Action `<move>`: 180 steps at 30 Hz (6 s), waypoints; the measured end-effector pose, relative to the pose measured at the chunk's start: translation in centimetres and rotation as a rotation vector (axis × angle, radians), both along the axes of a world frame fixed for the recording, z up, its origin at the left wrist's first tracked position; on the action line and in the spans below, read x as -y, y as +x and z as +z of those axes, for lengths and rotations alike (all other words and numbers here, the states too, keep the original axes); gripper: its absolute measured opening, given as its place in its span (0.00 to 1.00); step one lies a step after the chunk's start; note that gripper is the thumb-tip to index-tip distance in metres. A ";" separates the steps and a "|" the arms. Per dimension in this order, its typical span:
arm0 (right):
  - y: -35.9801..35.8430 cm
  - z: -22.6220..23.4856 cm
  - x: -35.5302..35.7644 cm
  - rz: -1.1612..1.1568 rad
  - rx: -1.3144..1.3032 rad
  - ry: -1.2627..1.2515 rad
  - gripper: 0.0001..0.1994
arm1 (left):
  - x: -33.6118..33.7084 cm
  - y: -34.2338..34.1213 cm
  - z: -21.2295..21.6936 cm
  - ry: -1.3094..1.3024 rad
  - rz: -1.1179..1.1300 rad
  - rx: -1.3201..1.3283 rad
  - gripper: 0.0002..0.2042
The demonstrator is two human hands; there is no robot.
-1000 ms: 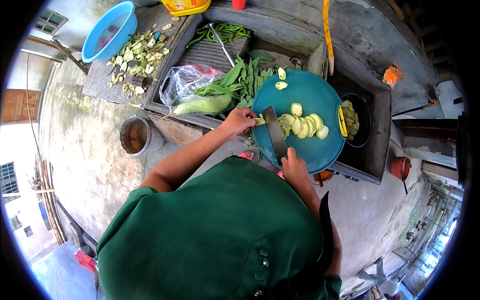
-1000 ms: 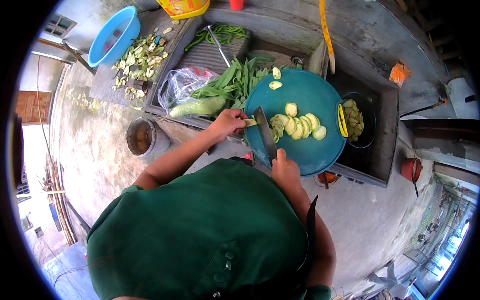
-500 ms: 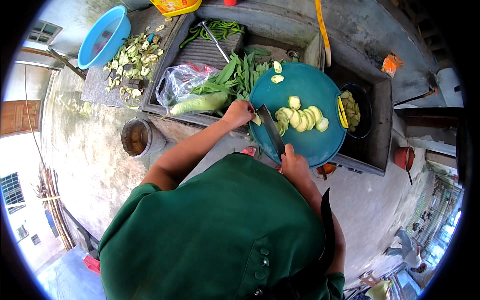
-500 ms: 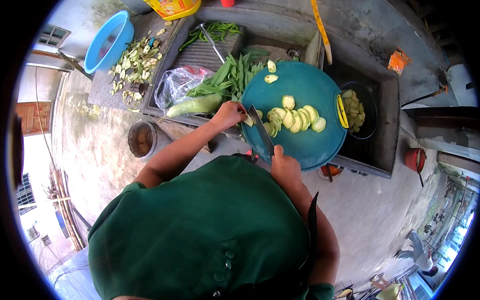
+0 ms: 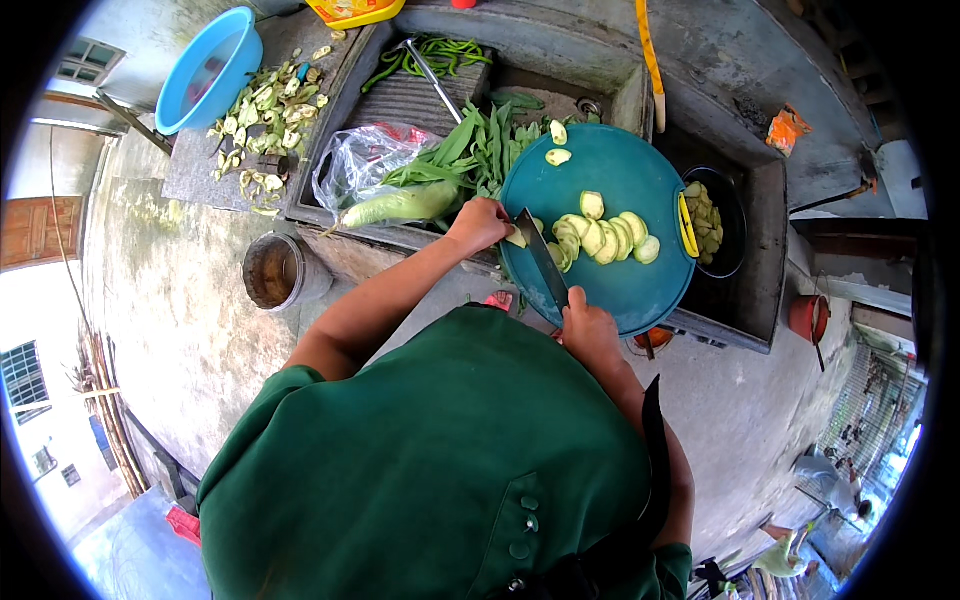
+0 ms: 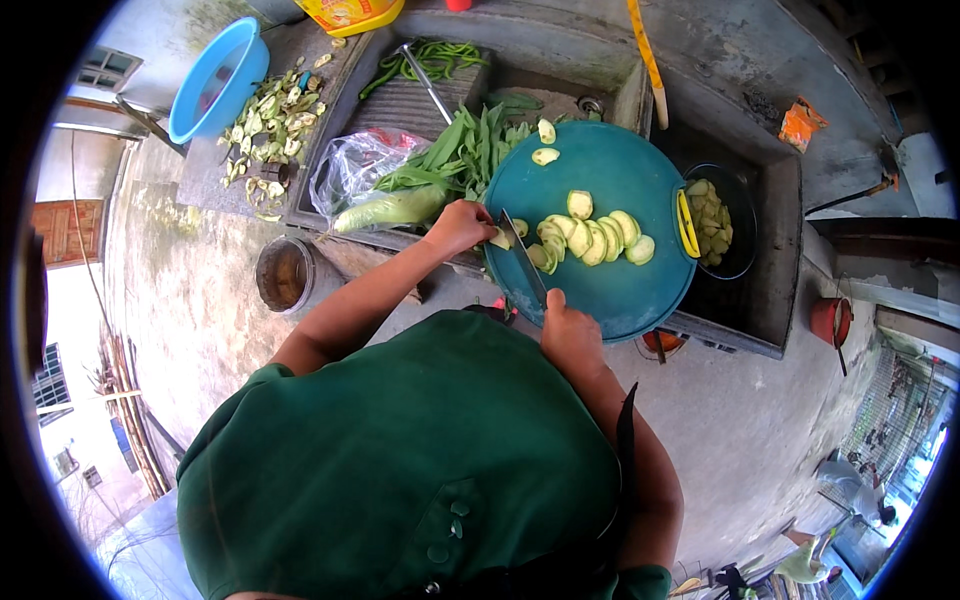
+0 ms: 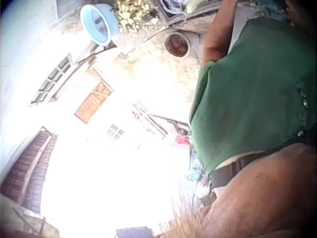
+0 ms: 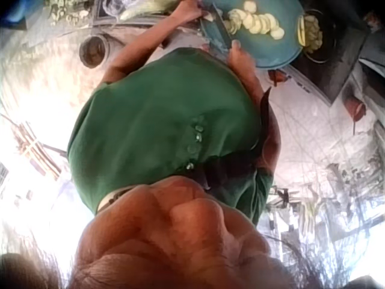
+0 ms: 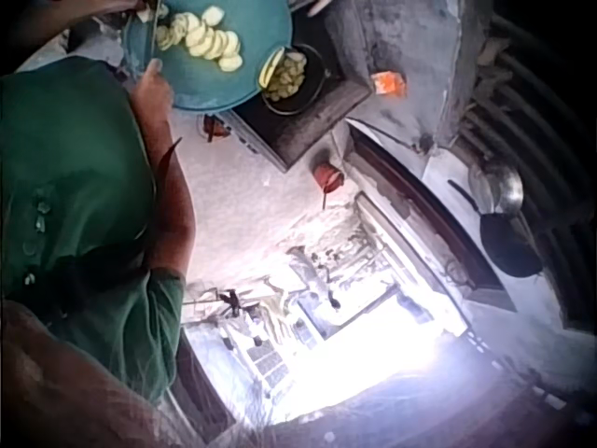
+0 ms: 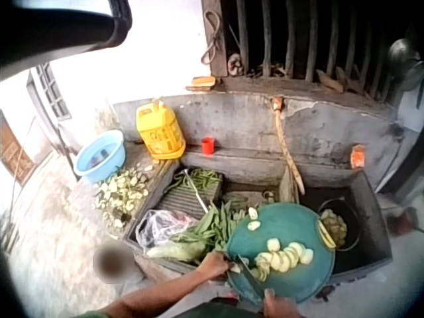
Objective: The person uses a large cleaver to slice a green vegetable into thin rounds on a blue cutting board. They then peel a long green vegetable using the cleaver and continue slicing it into pieces.
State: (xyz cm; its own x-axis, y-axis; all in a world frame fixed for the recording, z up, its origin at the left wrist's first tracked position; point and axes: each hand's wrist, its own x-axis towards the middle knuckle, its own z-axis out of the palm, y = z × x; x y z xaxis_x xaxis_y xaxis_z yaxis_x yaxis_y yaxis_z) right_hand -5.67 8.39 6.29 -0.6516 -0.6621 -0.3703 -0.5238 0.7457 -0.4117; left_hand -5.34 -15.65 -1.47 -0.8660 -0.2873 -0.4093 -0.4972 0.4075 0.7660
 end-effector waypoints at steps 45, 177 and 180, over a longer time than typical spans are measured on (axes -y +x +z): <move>-2.2 1.2 -1.9 -0.157 -0.165 -0.306 0.11 | -6.0 0.3 -0.6 -0.219 -0.316 -0.451 0.13; -1.3 0.9 -21.0 -0.821 0.115 -0.467 0.08 | -11.4 -12.9 8.0 0.762 -0.122 0.051 0.08; -2.7 1.3 -18.3 -0.668 0.121 -0.453 0.07 | -8.7 -5.8 7.4 0.430 -0.176 0.120 0.10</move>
State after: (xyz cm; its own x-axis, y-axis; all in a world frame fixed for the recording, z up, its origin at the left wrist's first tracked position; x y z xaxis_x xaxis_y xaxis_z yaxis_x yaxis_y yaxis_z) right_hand -8.39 26.67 7.60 -0.9346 -0.2499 -0.2532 0.0403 0.6328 -0.7733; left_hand -11.14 -6.94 5.98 -0.8254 0.0771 -0.5592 -0.5446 0.1521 0.8248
